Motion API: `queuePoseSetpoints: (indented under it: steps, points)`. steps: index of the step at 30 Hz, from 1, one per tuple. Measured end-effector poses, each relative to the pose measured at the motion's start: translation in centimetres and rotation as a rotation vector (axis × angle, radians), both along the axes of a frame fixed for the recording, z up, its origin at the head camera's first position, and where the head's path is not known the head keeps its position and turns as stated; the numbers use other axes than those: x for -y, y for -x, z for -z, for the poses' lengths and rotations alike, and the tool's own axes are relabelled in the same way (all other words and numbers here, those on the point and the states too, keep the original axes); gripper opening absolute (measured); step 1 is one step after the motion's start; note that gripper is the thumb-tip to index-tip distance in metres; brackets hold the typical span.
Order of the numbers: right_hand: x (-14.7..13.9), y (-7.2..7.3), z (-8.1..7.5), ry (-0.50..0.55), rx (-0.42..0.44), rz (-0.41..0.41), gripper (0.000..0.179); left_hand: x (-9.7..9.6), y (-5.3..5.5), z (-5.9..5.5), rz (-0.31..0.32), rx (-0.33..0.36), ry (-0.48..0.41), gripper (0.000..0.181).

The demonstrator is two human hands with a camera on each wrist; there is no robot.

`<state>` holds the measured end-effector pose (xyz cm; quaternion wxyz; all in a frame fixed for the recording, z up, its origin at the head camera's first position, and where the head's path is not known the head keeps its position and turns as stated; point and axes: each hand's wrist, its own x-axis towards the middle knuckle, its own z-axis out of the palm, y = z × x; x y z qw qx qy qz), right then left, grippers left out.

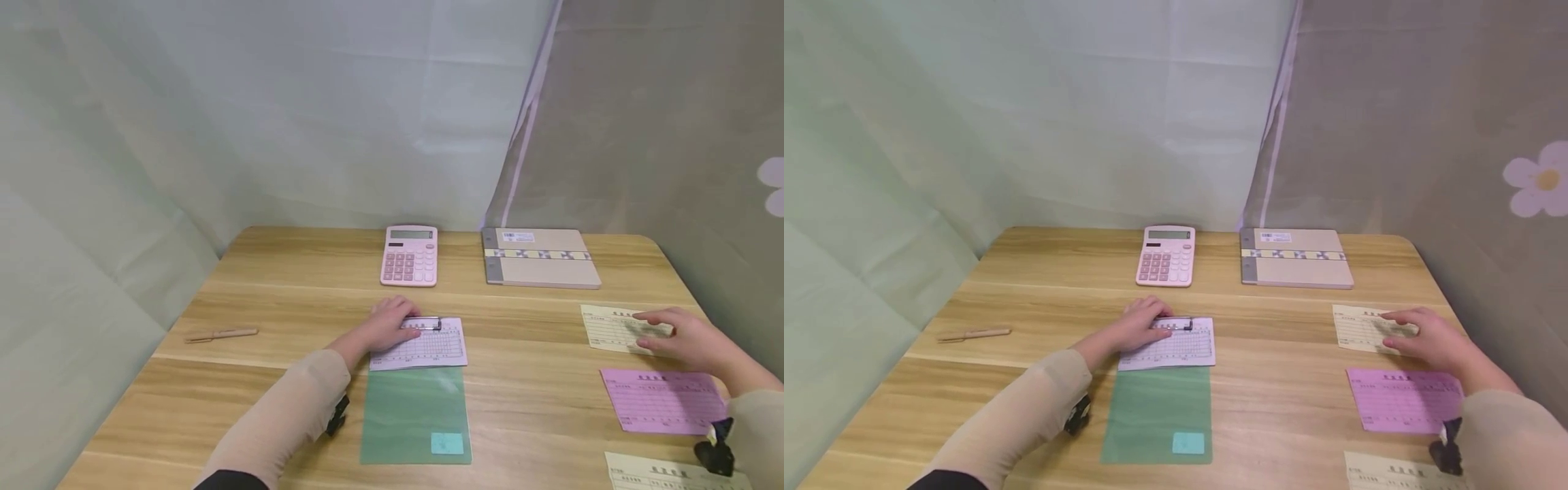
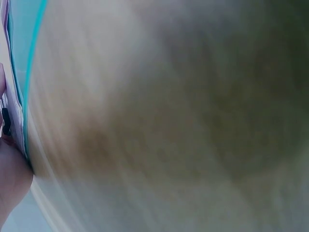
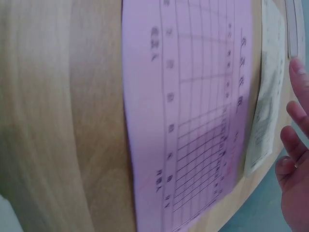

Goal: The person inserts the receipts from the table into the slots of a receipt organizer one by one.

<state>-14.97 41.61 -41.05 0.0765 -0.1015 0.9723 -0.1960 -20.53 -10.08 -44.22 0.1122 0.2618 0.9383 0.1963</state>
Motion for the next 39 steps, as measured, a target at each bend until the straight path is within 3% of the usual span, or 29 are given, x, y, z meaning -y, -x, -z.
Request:
queuePoseSetpoints:
  steps: [9,16,23,29,39]
  points:
    - [-2.9,-0.6,1.2,-0.038,-0.006,0.061,0.066,-0.3,0.3,0.1,0.017,-0.023,0.000,0.040]
    - [-4.2,-1.0,1.9,-0.085,-0.026,0.058,0.068,-0.6,0.2,-0.2,0.029,-0.024,0.017,0.041]
    - [-4.0,-1.0,2.0,-0.081,0.037,0.080,0.073,-0.5,0.1,-0.2,0.019,-0.019,0.016,0.041]
    - [-3.0,-0.4,1.6,-0.111,0.015,0.051,0.069,-0.3,0.0,-0.2,0.009,-0.021,0.011,0.041]
    - [-2.7,0.3,1.2,-0.115,0.068,0.052,0.079,0.0,-0.3,-0.1,0.000,-0.021,0.010,0.039]
